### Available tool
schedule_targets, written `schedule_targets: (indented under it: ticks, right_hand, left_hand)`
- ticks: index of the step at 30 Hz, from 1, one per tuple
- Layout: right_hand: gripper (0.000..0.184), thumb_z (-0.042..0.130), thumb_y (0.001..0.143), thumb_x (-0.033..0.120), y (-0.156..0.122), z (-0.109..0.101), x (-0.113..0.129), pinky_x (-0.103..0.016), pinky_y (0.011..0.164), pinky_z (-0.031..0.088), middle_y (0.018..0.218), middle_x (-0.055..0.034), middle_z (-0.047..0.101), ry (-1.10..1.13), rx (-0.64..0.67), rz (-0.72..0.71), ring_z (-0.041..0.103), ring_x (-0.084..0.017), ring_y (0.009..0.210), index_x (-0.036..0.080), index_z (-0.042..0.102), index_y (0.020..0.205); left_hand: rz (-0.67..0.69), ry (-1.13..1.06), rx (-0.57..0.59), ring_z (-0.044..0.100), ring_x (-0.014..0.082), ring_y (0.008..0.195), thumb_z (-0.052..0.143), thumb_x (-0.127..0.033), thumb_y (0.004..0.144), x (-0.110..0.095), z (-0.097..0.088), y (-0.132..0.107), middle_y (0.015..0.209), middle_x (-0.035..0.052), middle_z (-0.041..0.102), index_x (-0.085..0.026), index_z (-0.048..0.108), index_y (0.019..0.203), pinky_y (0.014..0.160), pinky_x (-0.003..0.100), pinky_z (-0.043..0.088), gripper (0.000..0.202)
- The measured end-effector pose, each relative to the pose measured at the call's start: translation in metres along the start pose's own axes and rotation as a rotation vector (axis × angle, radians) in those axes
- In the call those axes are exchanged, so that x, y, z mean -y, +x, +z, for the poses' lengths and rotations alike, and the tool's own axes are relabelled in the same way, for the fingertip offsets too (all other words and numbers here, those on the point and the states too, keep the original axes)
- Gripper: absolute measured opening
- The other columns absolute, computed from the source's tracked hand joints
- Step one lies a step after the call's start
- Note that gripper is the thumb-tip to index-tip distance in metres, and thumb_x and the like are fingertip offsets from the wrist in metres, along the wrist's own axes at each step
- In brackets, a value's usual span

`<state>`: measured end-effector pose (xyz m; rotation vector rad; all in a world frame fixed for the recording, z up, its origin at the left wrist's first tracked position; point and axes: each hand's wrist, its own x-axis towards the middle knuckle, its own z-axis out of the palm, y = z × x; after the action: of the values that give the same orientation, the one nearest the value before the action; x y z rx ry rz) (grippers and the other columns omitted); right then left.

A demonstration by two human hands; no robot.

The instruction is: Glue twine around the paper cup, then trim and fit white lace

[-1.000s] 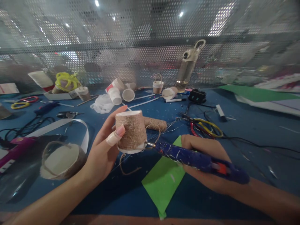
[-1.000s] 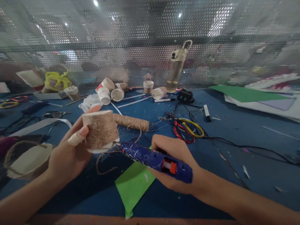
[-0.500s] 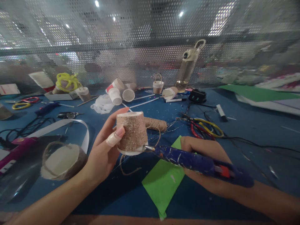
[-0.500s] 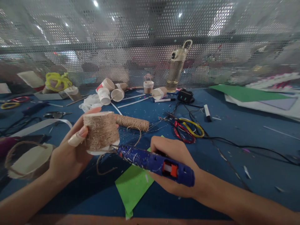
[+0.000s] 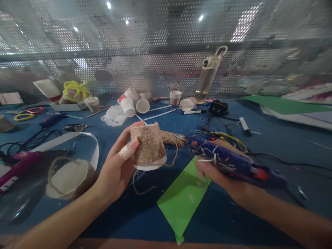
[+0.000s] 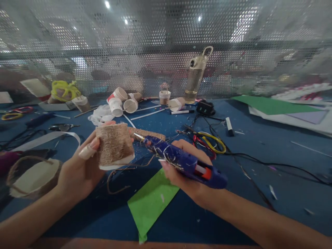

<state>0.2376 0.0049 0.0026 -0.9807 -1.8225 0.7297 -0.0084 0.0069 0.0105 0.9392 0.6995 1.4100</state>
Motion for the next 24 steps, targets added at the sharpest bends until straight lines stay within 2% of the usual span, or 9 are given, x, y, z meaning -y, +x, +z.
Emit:
schedule_targets:
  ticks: [2, 4, 8, 11, 16, 24]
  right_hand:
    - [0.007, 0.070, 0.087, 0.033, 0.001, 0.006, 0.000, -0.036, 0.075, 0.058, 0.085, 0.0013, 0.071, 0.060, 0.028, -0.001, 0.070, -0.021, 0.081, 0.030, 0.064, 0.087]
    - [0.018, 0.077, 0.081, 0.034, 0.003, 0.010, 0.001, -0.038, 0.087, 0.059, 0.097, 0.0001, 0.073, 0.146, 0.079, 0.010, 0.072, -0.024, 0.095, 0.030, 0.066, 0.095]
    - [0.027, 0.082, 0.077, 0.025, 0.002, 0.016, 0.003, -0.038, 0.088, 0.060, 0.097, 0.0002, 0.074, 0.268, 0.121, 0.075, 0.073, -0.023, 0.094, 0.030, 0.064, 0.095]
    - [0.028, 0.081, 0.078, 0.027, -0.001, 0.019, 0.004, -0.039, 0.090, 0.060, 0.100, -0.0003, 0.075, 0.347, 0.121, 0.122, 0.073, -0.023, 0.096, 0.030, 0.063, 0.099]
    - [0.023, 0.077, 0.083, 0.038, -0.003, 0.017, 0.000, -0.034, 0.074, 0.061, 0.090, -0.0002, 0.072, 0.327, 0.151, 0.199, 0.071, -0.018, 0.079, 0.026, 0.061, 0.094]
    - [0.013, 0.075, 0.085, 0.034, 0.001, 0.011, 0.004, -0.028, 0.067, 0.058, 0.084, 0.0025, 0.070, 0.130, 0.073, 0.089, 0.068, -0.014, 0.074, 0.026, 0.065, 0.084]
  left_hand:
    - [-0.035, 0.009, 0.016, 0.066, 0.0293, 0.115, 0.072, -0.034, 0.087, 0.002, 0.000, 0.000, 0.118, 0.0064, 0.072, -0.026, 0.066, 0.121, 0.100, 0.043, 0.051, 0.036]
    - [-0.069, 0.026, 0.032, 0.067, 0.0297, 0.113, 0.072, -0.036, 0.087, 0.004, 0.000, 0.000, 0.119, 0.0066, 0.072, -0.027, 0.065, 0.123, 0.098, 0.043, 0.053, 0.037]
    - [-0.098, 0.063, 0.050, 0.069, 0.0301, 0.110, 0.070, -0.038, 0.089, 0.006, -0.001, -0.001, 0.122, 0.0076, 0.071, -0.028, 0.062, 0.125, 0.092, 0.042, 0.056, 0.039]
    - [-0.097, 0.083, 0.059, 0.069, 0.0286, 0.109, 0.070, -0.038, 0.089, 0.007, -0.001, -0.002, 0.123, 0.0076, 0.070, -0.027, 0.062, 0.125, 0.088, 0.038, 0.057, 0.038]
    - [-0.103, 0.113, 0.024, 0.068, 0.0275, 0.108, 0.073, -0.038, 0.087, 0.006, 0.000, -0.002, 0.122, 0.0068, 0.071, -0.028, 0.063, 0.125, 0.085, 0.035, 0.056, 0.041]
    - [-0.084, 0.139, 0.055, 0.067, 0.0256, 0.107, 0.071, -0.036, 0.089, 0.007, -0.003, 0.000, 0.122, 0.0052, 0.070, -0.031, 0.063, 0.123, 0.083, 0.032, 0.055, 0.036]
